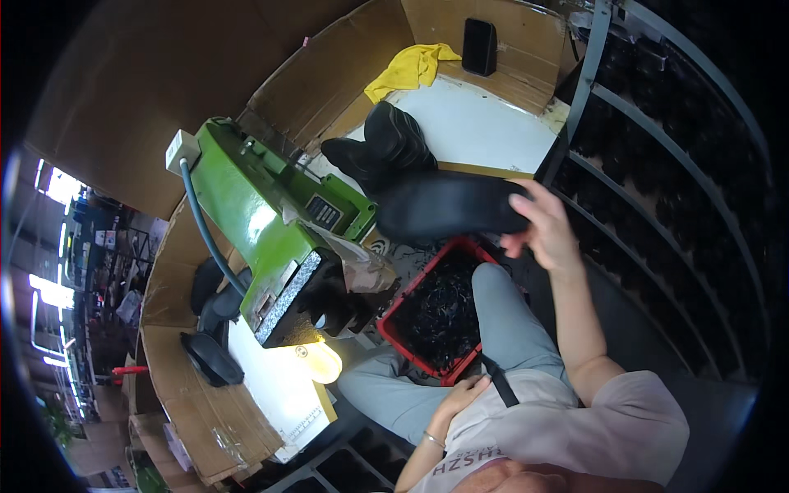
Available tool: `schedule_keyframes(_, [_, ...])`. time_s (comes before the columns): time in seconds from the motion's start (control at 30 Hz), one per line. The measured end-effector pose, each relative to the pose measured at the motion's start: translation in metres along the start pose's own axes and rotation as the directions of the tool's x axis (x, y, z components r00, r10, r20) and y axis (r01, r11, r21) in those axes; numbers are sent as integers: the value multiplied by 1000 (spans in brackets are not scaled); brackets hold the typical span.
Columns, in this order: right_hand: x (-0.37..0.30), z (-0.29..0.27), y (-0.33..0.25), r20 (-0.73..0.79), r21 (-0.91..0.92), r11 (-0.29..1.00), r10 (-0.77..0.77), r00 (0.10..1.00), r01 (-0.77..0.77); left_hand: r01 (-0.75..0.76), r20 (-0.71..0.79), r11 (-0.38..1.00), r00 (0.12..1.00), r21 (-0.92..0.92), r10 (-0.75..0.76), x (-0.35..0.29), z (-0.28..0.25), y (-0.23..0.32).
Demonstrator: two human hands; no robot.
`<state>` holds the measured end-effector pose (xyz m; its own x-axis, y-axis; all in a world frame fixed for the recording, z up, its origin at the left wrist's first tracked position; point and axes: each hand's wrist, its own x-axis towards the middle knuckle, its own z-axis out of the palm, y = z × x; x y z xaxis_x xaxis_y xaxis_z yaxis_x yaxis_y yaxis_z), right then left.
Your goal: Manually press and finish shoe soles using industrial machinery and organize them on storage shelves.
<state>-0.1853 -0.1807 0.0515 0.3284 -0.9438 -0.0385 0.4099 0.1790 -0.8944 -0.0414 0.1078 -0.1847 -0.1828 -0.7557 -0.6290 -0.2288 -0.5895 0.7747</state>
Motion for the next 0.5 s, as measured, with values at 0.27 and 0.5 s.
schedule_keyframes(0.27, [111,143,82,187,685,706,70,980,-181,137,133,977,978,165,-159,34,2,-28])
schedule_keyframes(0.5, [163,181,139,155,583,785,146,977,-210,199,22,937,977,286,-214,-12,-30,22])
